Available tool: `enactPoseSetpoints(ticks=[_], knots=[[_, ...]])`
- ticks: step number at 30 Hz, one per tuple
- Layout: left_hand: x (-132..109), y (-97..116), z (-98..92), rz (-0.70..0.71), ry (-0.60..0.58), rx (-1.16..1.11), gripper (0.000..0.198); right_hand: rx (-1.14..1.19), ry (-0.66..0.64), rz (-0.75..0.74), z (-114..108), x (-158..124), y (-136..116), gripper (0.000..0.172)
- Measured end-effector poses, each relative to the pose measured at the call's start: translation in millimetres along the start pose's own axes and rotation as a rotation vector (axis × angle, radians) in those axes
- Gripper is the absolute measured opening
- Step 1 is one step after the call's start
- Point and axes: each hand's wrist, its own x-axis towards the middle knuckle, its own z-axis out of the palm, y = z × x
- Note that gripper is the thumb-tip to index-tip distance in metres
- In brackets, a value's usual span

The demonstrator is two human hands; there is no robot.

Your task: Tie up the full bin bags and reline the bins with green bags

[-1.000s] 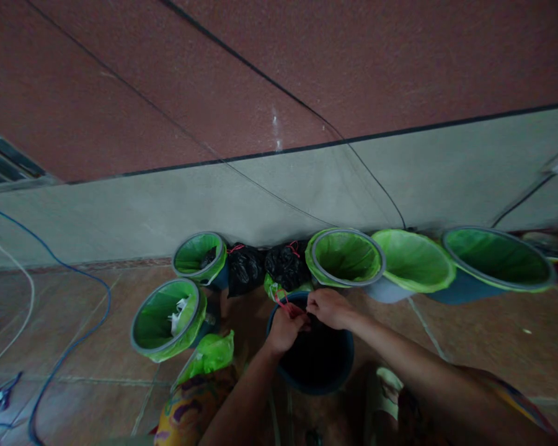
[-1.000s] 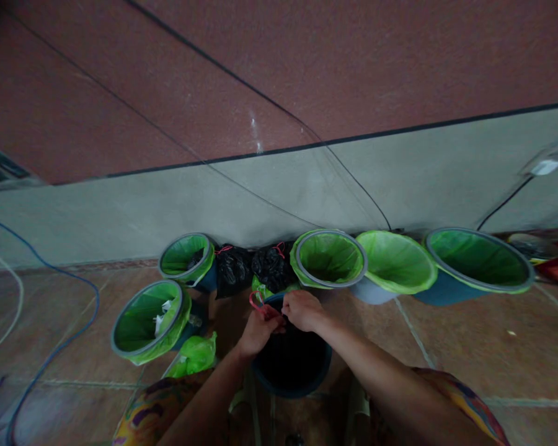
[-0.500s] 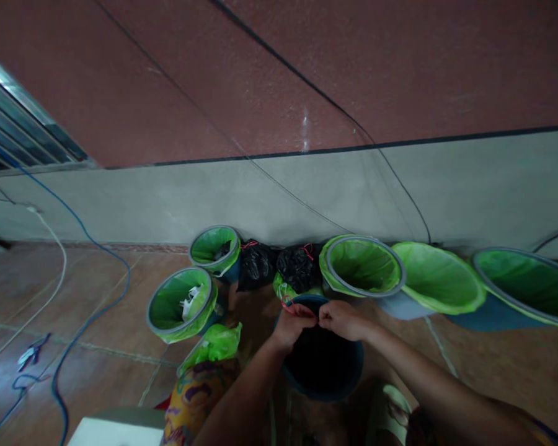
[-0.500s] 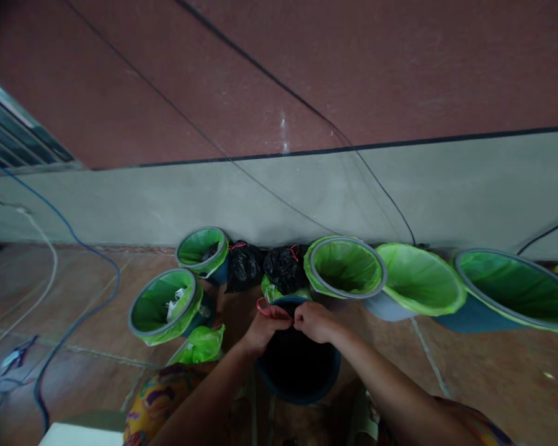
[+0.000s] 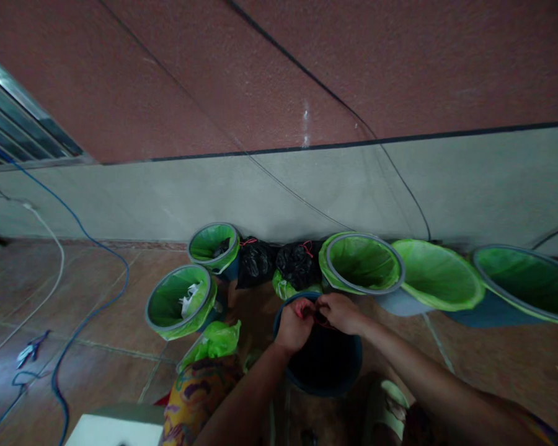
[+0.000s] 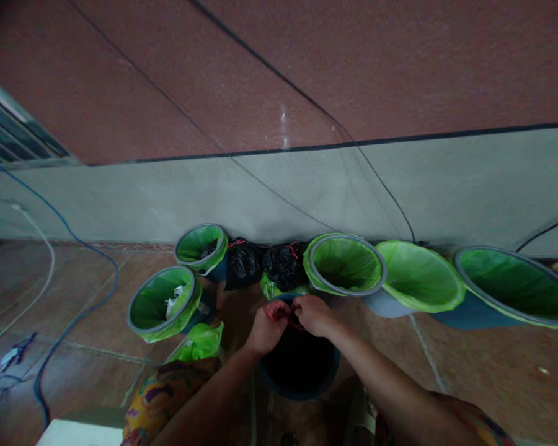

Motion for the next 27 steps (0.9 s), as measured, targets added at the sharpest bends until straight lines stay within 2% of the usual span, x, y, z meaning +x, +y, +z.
enactPoseSetpoints(ticks=[5, 9, 12, 15, 18, 20, 24, 27], knots=[[-2, -3, 4.3, 0.023, 0.078, -0.088, 0.020, 0.248, -0.104, 0.018, 9, 5, 2, 0.027], [-3, -8, 6.8, -0.032, 0.136, -0.064, 0.025, 0.356, -0.097, -0.032, 11, 8, 10, 0.025], [-3, -10, 7.2, -0.061, 0.120, -0.012, 0.017, 0.371, -0.099, -0.023, 8, 7, 11, 0.025], [-3, -9, 5.3, -0.093, 0.065, 0.092, 0.011, 0.202, -0.064, -0.019, 6, 3, 6, 0.026], [-2, -7, 1.5, -0.105, -0.013, 0.260, 0.014, -0.053, 0.006, -0.028, 5, 0, 2, 0.027], [-3, -8, -0.8, -0.124, -0.058, 0.391, 0.017, -0.169, 0.017, 0.024, 6, 0, 2, 0.028], [-4, -13, -3.1, -0.215, -0.155, 0.585, 0.022, -0.276, -0.008, 0.158, 12, -1, 3, 0.031], [-5, -20, -4.1, -0.274, -0.206, 0.622, 0.026, -0.278, -0.034, 0.132, 16, 0, 4, 0.032]])
